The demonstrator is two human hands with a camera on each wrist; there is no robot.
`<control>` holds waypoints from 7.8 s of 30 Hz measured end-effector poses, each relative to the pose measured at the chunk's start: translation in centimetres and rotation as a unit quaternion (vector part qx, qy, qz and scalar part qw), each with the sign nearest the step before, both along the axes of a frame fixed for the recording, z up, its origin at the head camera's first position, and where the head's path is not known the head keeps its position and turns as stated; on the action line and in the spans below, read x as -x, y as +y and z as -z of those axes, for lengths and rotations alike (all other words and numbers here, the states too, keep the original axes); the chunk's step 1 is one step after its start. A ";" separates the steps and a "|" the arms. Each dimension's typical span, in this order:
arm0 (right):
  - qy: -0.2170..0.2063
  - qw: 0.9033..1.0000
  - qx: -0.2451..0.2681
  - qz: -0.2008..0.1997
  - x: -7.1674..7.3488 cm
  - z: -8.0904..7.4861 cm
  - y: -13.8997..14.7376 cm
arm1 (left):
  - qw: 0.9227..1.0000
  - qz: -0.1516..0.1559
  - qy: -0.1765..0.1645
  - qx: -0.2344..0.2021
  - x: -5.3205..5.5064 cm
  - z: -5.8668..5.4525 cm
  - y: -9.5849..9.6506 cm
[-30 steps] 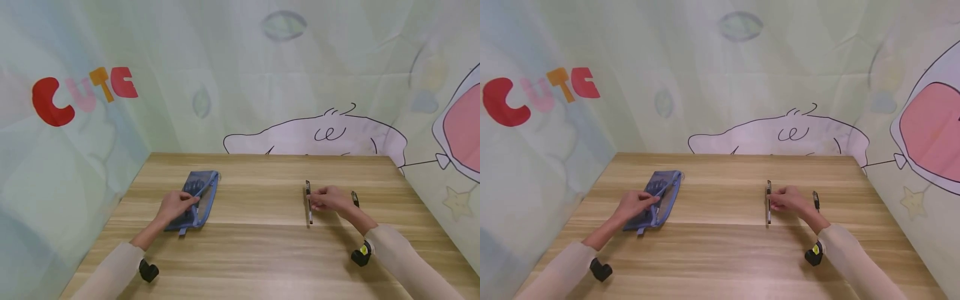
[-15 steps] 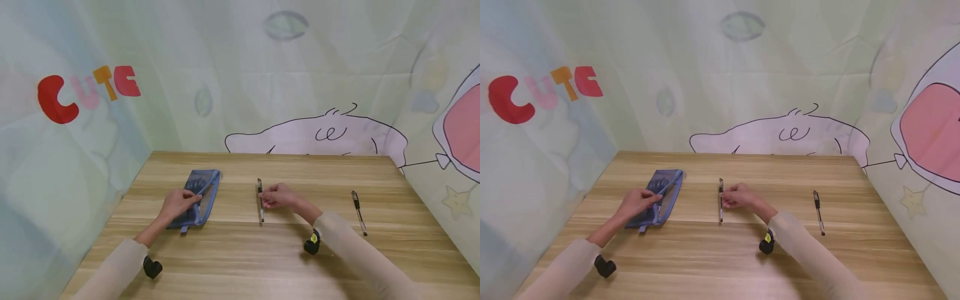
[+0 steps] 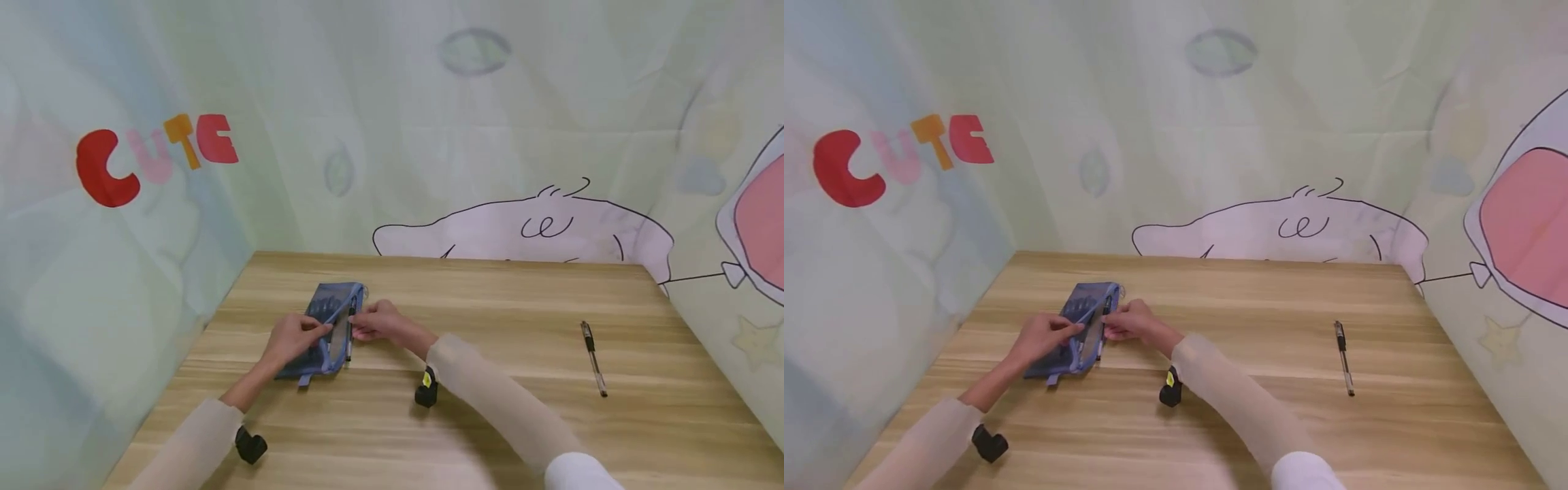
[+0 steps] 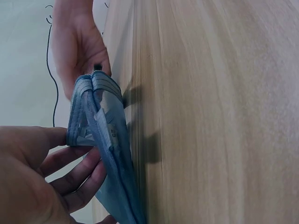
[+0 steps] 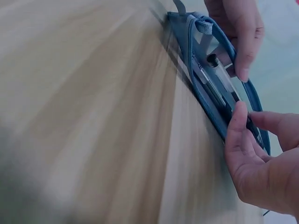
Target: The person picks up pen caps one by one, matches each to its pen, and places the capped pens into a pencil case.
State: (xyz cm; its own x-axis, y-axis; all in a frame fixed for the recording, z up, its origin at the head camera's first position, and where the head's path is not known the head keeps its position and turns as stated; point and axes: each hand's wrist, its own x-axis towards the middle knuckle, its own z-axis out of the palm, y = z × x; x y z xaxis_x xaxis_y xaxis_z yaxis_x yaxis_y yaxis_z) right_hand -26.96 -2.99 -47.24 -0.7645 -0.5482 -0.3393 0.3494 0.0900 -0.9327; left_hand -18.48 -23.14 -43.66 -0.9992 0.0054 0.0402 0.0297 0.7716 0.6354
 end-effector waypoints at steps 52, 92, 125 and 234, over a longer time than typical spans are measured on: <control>0.065 0.997 -0.043 0.018 0.1 -5.0 21.4 | 1.000 -0.001 -0.013 0.015 0.2 0.2 -0.1; 0.025 0.984 -0.118 0.129 -5.0 -1.8 44.4 | 1.000 0.000 -0.020 0.015 0.4 0.2 0.1; 0.098 0.939 -0.303 0.133 -4.6 -2.2 38.5 | 1.000 0.006 -0.007 0.012 0.5 0.9 -0.2; 0.204 0.978 -0.035 -0.006 -2.6 -0.7 2.3 | 0.986 -0.108 -0.070 -0.103 0.4 1.4 -1.3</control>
State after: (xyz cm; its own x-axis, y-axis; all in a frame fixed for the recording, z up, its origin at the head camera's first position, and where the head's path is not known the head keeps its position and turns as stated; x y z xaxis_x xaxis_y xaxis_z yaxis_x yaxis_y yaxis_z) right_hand -24.32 -0.68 -46.53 -0.8374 -0.5447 -0.0450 -0.0521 0.1615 -0.9855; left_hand -18.91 -24.44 -45.02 -0.9719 -0.2027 -0.1194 -0.2202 0.6051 0.7651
